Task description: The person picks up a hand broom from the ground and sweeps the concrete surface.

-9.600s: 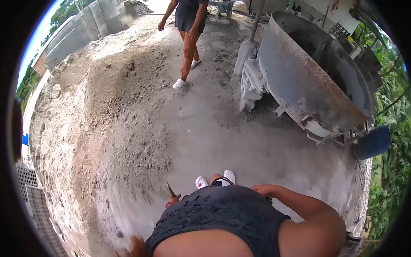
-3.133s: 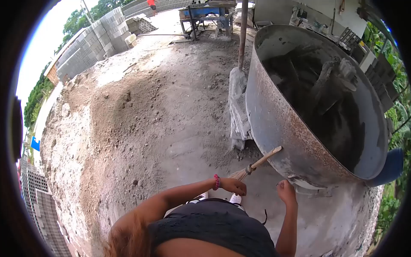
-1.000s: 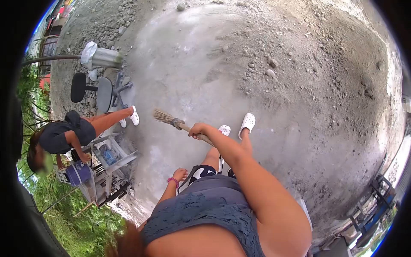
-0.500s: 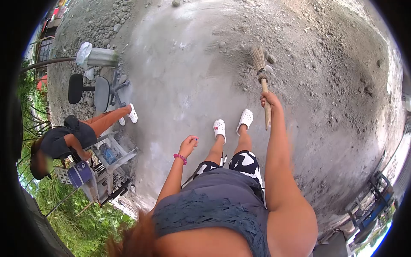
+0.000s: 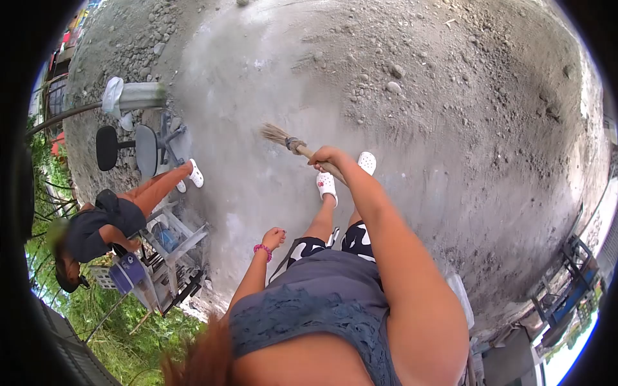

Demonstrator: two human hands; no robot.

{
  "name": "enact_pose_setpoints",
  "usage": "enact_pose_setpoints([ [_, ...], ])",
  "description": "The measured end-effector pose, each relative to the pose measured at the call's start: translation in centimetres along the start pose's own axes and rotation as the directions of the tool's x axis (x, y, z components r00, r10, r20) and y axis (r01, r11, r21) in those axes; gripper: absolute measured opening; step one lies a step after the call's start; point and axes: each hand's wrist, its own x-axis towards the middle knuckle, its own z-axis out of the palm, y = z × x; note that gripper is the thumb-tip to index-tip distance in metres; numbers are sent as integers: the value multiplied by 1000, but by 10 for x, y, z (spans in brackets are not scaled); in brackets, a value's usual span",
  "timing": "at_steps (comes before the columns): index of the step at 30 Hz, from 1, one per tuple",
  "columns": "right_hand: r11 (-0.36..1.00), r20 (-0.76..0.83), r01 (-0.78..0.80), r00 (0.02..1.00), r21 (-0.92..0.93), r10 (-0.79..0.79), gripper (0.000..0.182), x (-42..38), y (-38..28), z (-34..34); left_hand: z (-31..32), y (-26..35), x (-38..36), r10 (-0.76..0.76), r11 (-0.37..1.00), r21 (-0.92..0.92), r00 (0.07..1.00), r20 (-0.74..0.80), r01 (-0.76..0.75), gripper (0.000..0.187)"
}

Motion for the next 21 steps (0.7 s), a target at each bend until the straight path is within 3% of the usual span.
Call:
enact_pose_setpoints([
  [2,998,-165,63,984,12,-60,10,-19,1,-54,-4,17,8,55,995,-79,998,-35,-58,21],
  [3,991,-208,90,976,98,-68,10,-26,8,-98,-5,30,10,95,991,-92,994,-47,-99,20],
  [6,828,-480,397,858,395,-183,9,-118,10,-176,-4,78,4,252,954,-146,965,-72,-260,20],
  [7,775,-501,394,858,495,-116,10,-142,4,-191,-5,86,0,309,936,-154,948,-74,-317,19],
  [9,776,-600,437,794,455,-96,13,-169,-7,-202,-1,92,6,349,918,-177,935,-59,-354,19],
  [12,717,-731,645,618,263,-289,18,-153,-8,-179,7,84,17,354,925,-154,935,10,-348,20],
  [13,679,-785,692,553,246,-279,25,-153,-9,-145,10,76,23,341,934,-130,939,40,-333,21],
  [14,667,-763,698,572,259,-302,31,-146,3,-135,13,67,26,309,947,-106,949,60,-302,21],
  [16,696,-687,662,643,276,-339,23,-156,27,-89,17,47,28,242,970,-44,965,102,-239,21],
  [18,796,-422,467,856,385,-298,36,-161,51,-62,16,24,31,174,981,61,977,125,-183,21],
  [21,915,-98,207,978,346,-184,32,-133,72,-14,8,3,30,69,986,145,990,121,-86,21],
])
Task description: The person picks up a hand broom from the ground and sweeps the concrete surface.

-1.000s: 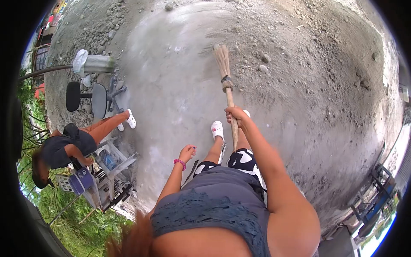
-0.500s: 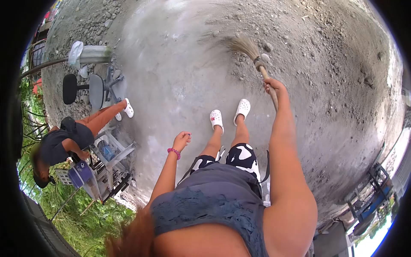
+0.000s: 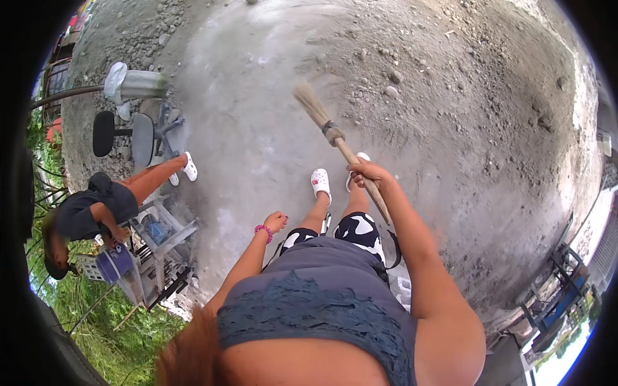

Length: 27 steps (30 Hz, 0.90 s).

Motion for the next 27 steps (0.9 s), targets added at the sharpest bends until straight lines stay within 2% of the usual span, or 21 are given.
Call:
enact_pose_setpoints([
  [2,986,189,-148,969,-82,161,30,31,31,28,-8,0,-3,-47,999,-18,999,-22,46,21],
  [4,940,270,-247,913,-234,307,34,72,69,45,-15,13,-7,-70,996,-63,997,-30,68,21],
  [5,928,254,-248,913,-278,320,36,78,79,49,-18,22,-10,-82,993,-86,996,-33,79,21],
  [7,896,220,-250,912,-368,345,40,87,93,52,-21,45,-11,-6,996,-95,999,-54,1,21],
  [9,890,142,-264,931,-372,336,43,82,85,7,-26,68,-17,81,990,-107,994,-79,-90,21],
  [10,932,-41,-177,984,-317,173,43,61,74,-22,-25,80,-21,132,983,-119,987,-92,-142,21],
  [11,968,-142,-124,985,-220,94,41,32,54,-59,-23,89,-23,184,971,-133,977,-107,-198,21],
  [13,993,-344,26,937,-118,-65,45,-29,19,-130,-20,95,-24,252,959,-106,963,-93,-261,21],
  [15,989,-458,144,881,27,-116,51,-84,-21,-153,-21,90,-21,301,948,-77,950,-86,-308,21],
  [18,973,-437,158,873,-167,-216,47,-94,-43,-148,-15,57,1,329,943,-15,940,-87,-331,21],
  [20,949,-568,119,777,-291,-271,36,-84,-33,-110,-16,25,11,311,951,45,943,-122,-307,22],
  [21,951,-557,148,781,-273,-281,33,-69,-20,-109,-16,6,17,301,953,77,943,-142,-292,22],
  [22,964,-571,161,779,-212,-257,21,-57,-8,-102,-17,-13,20,262,964,85,956,-130,-253,22],
  [24,981,-573,190,810,50,-127,12,-41,12,-92,-27,-35,19,218,976,64,964,-152,-210,22],
  [25,965,-526,232,840,120,-137,10,-38,18,-84,-31,-47,15,201,980,37,963,-178,-198,22],
  [26,894,-399,261,911,365,-104,10,-34,22,-87,-35,-59,12,183,983,9,962,-204,-185,21],
  [27,791,-294,328,936,516,-195,10,-36,26,-77,-36,-71,7,169,982,-41,953,-253,-185,20],
])
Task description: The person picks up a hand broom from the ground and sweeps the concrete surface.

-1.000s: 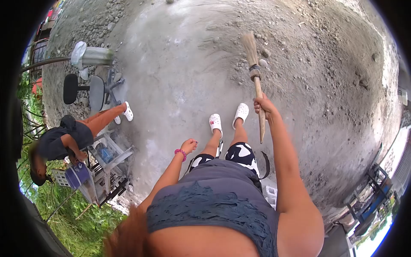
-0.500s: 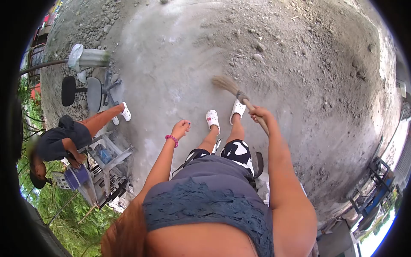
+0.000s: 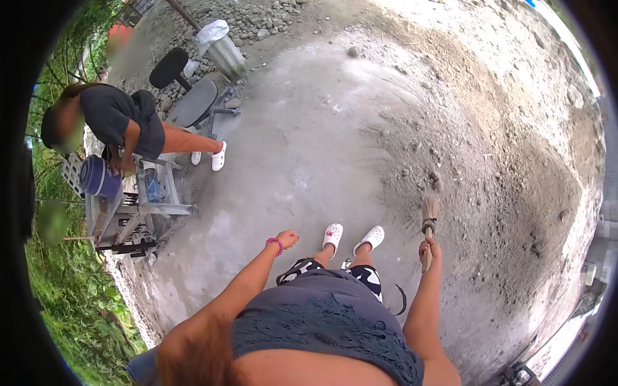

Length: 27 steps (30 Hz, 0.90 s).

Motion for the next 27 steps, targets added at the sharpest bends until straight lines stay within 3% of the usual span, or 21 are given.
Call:
enact_pose_setpoints([
  [1,981,137,2,990,195,-29,10,-8,3,7,-4,-6,-9,-10,999,-48,999,-50,8,20],
  [3,917,243,-22,966,398,-82,10,-17,12,26,-11,-24,-12,-27,994,-111,991,-128,13,22],
  [6,876,106,64,986,477,-130,13,1,23,49,0,-60,-11,-112,976,-207,977,-180,73,24],
  [7,865,51,106,987,490,-150,15,3,33,61,6,-75,-6,-128,977,-187,984,-121,104,21],
  [8,880,60,103,987,464,-148,16,4,43,68,12,-89,-3,-149,975,-174,987,-61,136,20],
  [11,944,15,39,999,328,-46,21,1,79,113,24,-96,-24,-165,963,-230,983,-82,143,21],
  [13,967,73,-121,992,224,107,19,6,103,128,39,-101,-31,-190,951,-272,971,-148,145,24],
  [15,962,191,-275,944,6,268,17,-6,130,148,57,-105,-35,-276,916,-346,946,-171,205,25],
  [16,909,189,-410,889,-78,417,14,-6,139,156,60,-99,-48,-274,906,-377,946,-174,193,25],
  [17,896,89,-430,893,-116,440,11,2,143,159,62,-92,-63,-274,895,-406,945,-180,182,26],
  [21,743,90,-535,785,-401,613,9,15,175,197,94,-100,-80,-276,858,-486,948,-158,168,29],
  [24,555,6,-589,682,-588,731,10,33,206,231,136,-119,-85,-322,820,-529,940,-110,219,31],
  [27,444,-85,-600,653,-665,753,9,43,248,248,157,-127,-113,-393,789,-603,854,-341,122,30],
])
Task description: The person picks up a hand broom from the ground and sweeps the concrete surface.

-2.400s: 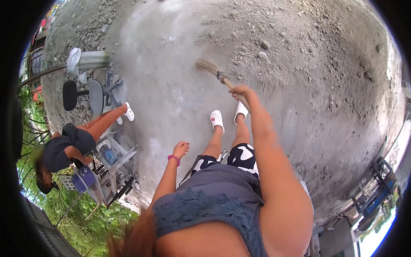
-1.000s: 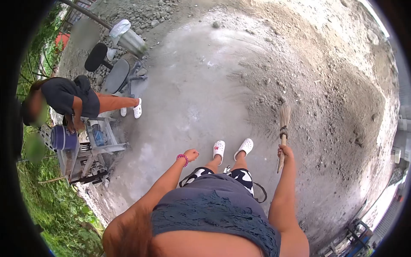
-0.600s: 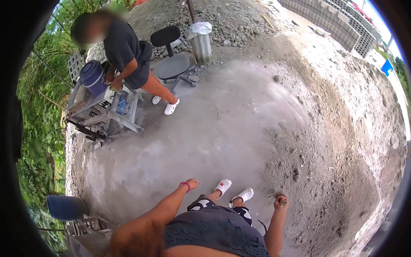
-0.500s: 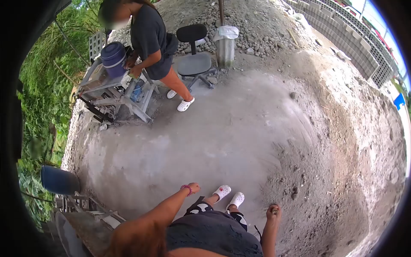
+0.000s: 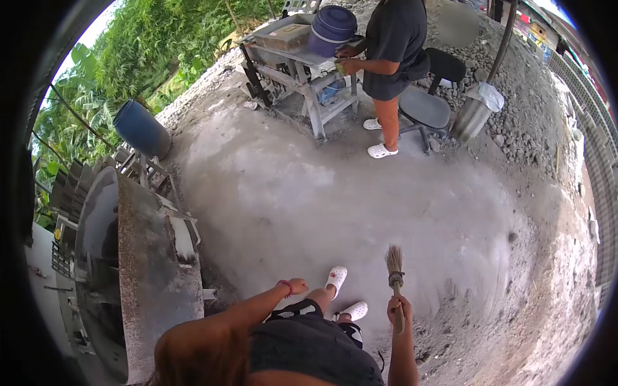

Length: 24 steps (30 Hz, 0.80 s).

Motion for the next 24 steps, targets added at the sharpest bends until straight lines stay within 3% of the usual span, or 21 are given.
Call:
enact_pose_setpoints([
  [3,994,4,-73,997,-82,74,7,46,1,31,-34,3,-43,-67,966,-251,997,-31,57,30],
  [5,994,-34,-68,997,-82,65,8,70,10,56,-34,-41,-32,-279,890,-343,954,110,300,30],
  [7,996,-107,-64,993,-56,58,11,94,22,84,-29,-80,-30,-360,810,-467,929,82,355,27],
  [9,990,-154,-95,985,-107,77,12,120,32,101,-12,-143,-7,-154,970,-179,986,65,164,24],
  [12,974,-230,-187,961,-129,154,12,174,44,125,-24,-173,-4,-437,751,-459,879,193,474,24],
  [15,978,-301,-143,949,-148,94,11,228,70,157,-62,-185,-3,-466,701,-546,874,136,458,24],
  [18,974,-303,-156,948,-163,101,11,279,99,194,-109,-192,3,-360,847,-403,932,46,347,25],
  [24,877,-338,-368,904,-307,261,14,380,145,285,-173,-205,29,-460,689,-603,886,63,401,26],
])
